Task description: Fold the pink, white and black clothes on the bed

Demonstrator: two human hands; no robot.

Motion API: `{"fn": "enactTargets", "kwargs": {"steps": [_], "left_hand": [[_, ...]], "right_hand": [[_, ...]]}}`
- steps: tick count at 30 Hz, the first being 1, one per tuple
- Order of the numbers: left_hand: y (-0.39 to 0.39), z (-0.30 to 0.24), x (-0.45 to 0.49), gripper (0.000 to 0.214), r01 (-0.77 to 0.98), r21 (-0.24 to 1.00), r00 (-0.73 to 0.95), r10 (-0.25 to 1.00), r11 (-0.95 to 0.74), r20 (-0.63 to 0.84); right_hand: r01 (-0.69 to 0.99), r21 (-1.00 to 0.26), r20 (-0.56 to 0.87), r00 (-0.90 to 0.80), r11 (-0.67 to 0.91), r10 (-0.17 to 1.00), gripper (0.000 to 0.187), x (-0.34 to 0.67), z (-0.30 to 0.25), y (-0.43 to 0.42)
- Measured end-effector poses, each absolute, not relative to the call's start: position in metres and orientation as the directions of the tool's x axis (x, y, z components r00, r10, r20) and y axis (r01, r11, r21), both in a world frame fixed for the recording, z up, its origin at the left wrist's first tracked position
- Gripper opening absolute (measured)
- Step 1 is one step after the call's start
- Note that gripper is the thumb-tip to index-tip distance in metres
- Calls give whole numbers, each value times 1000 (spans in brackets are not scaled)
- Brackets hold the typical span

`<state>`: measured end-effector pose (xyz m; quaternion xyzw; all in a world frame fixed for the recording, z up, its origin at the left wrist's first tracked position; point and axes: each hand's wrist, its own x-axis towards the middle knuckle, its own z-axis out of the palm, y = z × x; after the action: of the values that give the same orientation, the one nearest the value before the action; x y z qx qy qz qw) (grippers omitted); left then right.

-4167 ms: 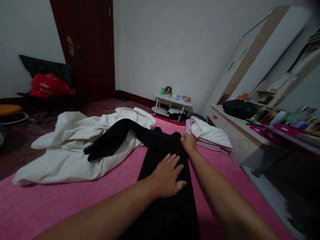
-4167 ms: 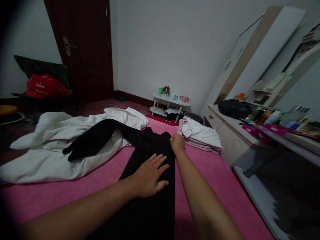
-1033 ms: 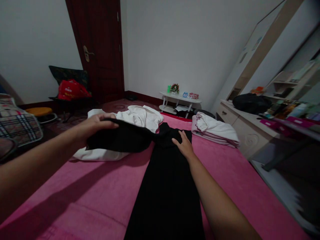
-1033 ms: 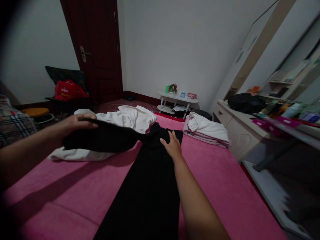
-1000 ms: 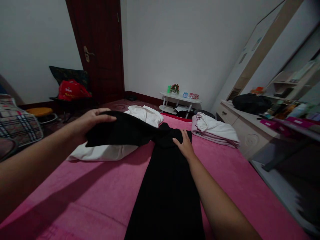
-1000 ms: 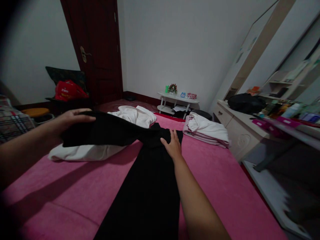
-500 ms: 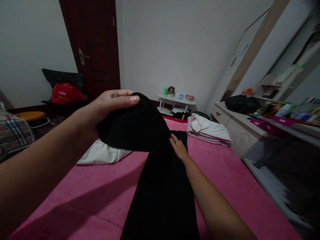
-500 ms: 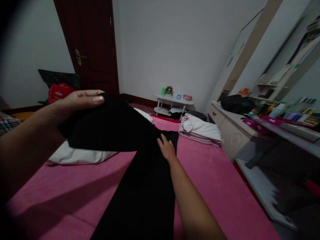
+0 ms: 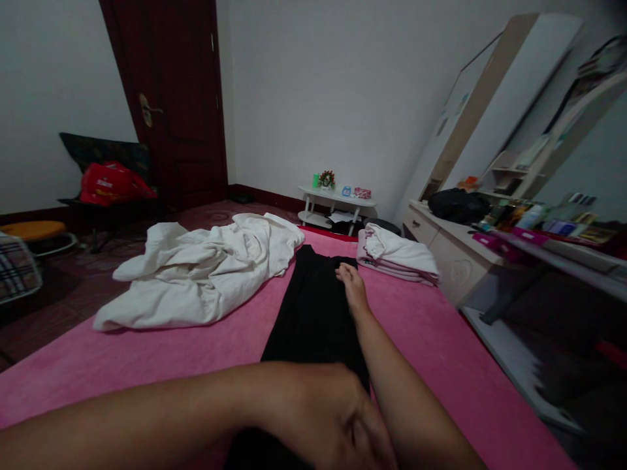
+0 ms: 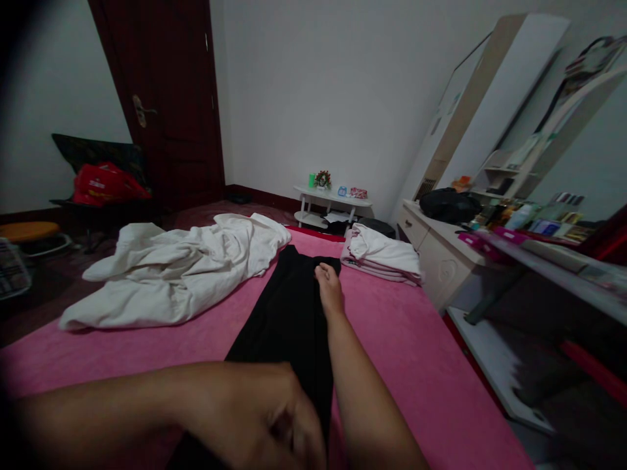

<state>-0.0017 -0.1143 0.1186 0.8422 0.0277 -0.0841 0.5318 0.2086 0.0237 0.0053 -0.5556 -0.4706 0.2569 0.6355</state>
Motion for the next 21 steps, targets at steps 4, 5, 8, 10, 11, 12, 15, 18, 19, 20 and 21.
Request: {"fn": "enactTargets", "kwargs": {"steps": [4, 5, 8, 10, 11, 12, 15, 18, 19, 20, 21], "left_hand": [[-72, 114, 18, 22, 425, 545, 820, 563, -723, 107], [-61, 108, 25, 25, 517, 429, 753, 632, -741, 184], [-33, 87, 46, 45, 701, 284, 619, 756, -654, 213], [-23, 75, 55, 56, 760, 283, 554, 810, -586, 189], [-20, 71, 58, 60, 776, 293, 524, 830, -558, 192], [-18, 69, 61, 63, 789, 302, 497, 845, -535, 197], [-17, 65, 66, 57, 811, 315, 453, 870, -493, 197], [-14, 63, 66, 36, 810, 315, 467, 869, -495, 165], [-12, 61, 65, 29, 803, 331, 471, 868, -497, 160], [-10, 59, 63, 21, 786, 368, 471, 867, -496, 162], [-7, 56, 61, 14, 755, 431, 468, 867, -494, 173]], "right_hand": [[246, -927, 360, 372, 283, 856, 51, 206, 5, 25], [247, -927, 359, 374, 282, 855, 49, 207, 4, 26], [220, -934, 350, 394, 282, 850, 42, 210, 4, 27], [193, -937, 346, 402, 291, 848, 39, 212, 3, 28], [179, -939, 344, 407, 295, 846, 39, 213, 3, 28], [166, -939, 342, 412, 300, 845, 38, 213, 2, 28], [167, -937, 349, 428, 307, 834, 37, 213, 0, 29], [231, -932, 354, 413, 279, 839, 35, 211, -2, 29], [264, -928, 354, 407, 263, 842, 34, 211, -3, 29], [303, -921, 358, 406, 245, 841, 35, 211, -3, 29], [345, -910, 367, 409, 231, 835, 36, 211, -3, 29]]}}
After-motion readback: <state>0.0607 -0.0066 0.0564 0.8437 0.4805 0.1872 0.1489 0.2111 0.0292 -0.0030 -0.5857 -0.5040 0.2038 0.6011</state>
